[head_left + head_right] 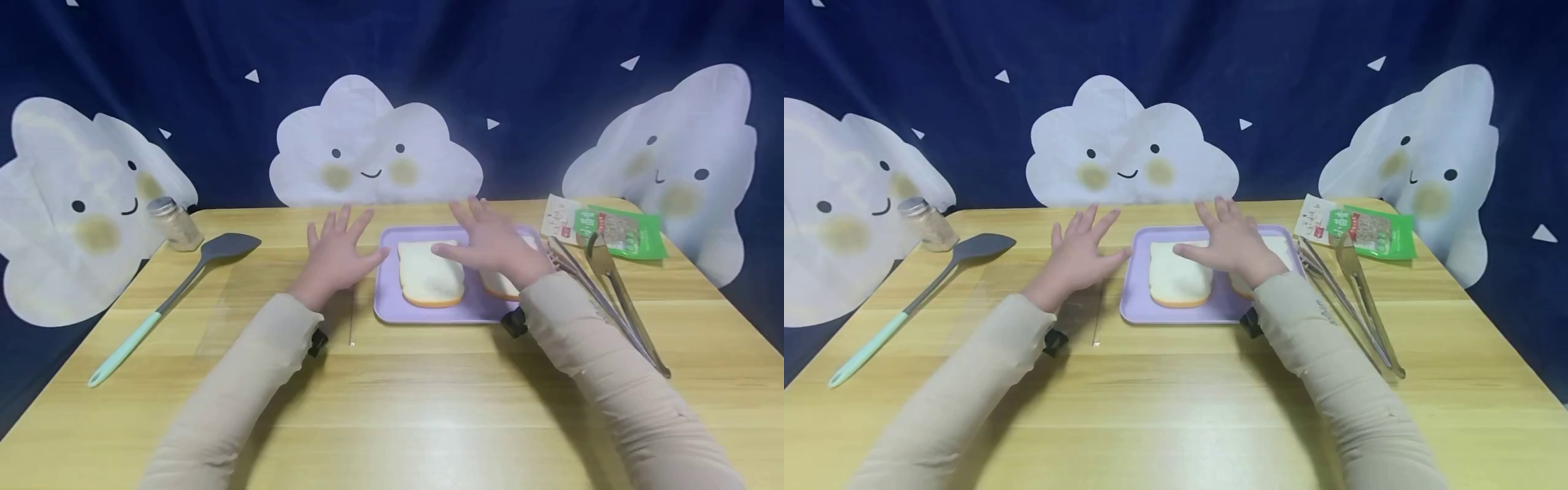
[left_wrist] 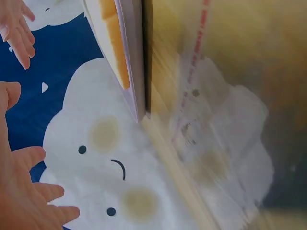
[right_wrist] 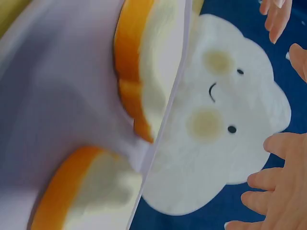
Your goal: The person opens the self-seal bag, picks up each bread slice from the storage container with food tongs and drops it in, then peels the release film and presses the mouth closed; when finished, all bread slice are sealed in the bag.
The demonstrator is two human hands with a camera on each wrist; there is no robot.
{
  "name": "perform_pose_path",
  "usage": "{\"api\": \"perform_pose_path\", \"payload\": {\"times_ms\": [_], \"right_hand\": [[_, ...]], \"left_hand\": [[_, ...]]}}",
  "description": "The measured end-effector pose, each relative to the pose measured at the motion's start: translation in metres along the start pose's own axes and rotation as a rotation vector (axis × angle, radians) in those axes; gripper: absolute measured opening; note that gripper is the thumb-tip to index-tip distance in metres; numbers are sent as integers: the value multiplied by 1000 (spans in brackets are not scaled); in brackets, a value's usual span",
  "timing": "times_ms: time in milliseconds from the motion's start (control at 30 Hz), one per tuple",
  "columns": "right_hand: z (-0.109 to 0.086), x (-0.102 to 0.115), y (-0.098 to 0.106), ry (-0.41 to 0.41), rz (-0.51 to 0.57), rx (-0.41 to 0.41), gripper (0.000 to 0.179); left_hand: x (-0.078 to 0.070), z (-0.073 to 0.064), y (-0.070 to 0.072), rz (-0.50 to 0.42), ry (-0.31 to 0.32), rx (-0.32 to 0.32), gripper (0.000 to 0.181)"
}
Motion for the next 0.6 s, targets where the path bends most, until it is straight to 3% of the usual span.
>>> {"api": "perform_pose_path", "payload": {"times_ms": [200, 433, 600], "right_hand": [[6, 25, -8, 72, 25, 23, 93], [13, 52, -26, 165, 94, 75, 92], [19, 65, -35, 228, 137, 98, 90]], "left_hand": [[15, -13, 6, -111, -75, -19, 74], [33, -30, 6, -179, -172, -29, 68], [44, -37, 3, -199, -185, 1, 66]]}}
Point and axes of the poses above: each hand's wrist, its own z-axis towards the middle knuckle, its own y-axis out of the back of the hand, x = y × z, the point moved 5 cm from there along z, towards the middle knuckle, and after that the axes turned 8 degrees about x, right-handed, at the moved point
